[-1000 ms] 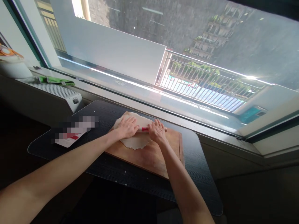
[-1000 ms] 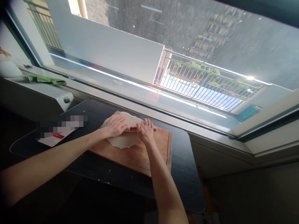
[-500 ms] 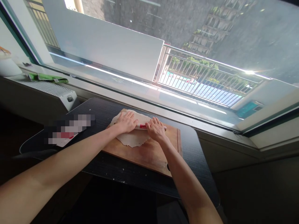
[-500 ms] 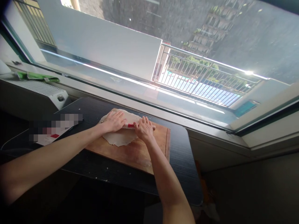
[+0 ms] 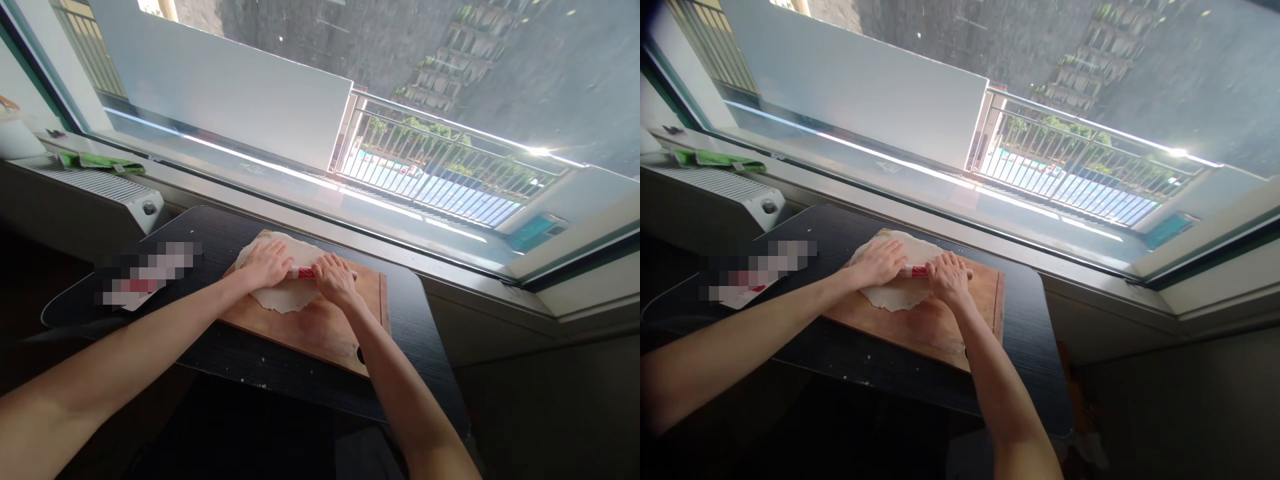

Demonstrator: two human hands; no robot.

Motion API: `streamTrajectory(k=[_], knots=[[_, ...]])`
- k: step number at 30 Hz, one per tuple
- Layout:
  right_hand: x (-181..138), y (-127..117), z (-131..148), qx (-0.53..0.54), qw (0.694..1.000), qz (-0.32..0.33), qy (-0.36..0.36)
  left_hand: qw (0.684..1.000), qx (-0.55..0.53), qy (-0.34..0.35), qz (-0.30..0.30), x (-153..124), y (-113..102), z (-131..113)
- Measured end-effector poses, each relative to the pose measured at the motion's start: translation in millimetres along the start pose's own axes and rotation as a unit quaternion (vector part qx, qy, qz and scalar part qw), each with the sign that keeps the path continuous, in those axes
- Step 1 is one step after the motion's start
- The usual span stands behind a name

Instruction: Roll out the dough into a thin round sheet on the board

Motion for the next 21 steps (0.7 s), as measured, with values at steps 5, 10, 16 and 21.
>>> streamTrajectory(k=[5, 10, 16, 21], knots=[[-64.3, 5.2, -4.9, 0.011, 0.997, -0.028, -0.073, 0.995, -0.036, 0.083, -0.041, -68.3, 14.1, -4.8], [-82.3, 10.4, -13.7, 0.008, 0.998, -0.011, -0.069, 0.99, -0.04, 0.116, -0.072, -96.6, 19.5, -10.4], [-6.5, 5.9, -8.2, 0.008, 1.0, -0.008, 0.015, 1.0, -0.009, 0.007, -0.006, -14.9, 5.2, -3.3], [-83.6, 7.7, -11.4, 0.01, 0.998, -0.012, -0.064, 0.992, -0.043, 0.107, -0.053, -86.8, 19.2, -7.7]])
Point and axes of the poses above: each hand's wrist, its own x-axis towards the middle knuckle, its own y-axis out of the palm, z = x × y, the point moved 4 cm from there along x, towards the middle knuckle, and after that the axes turned 4 degrees about -x, right-handed, at the moved point
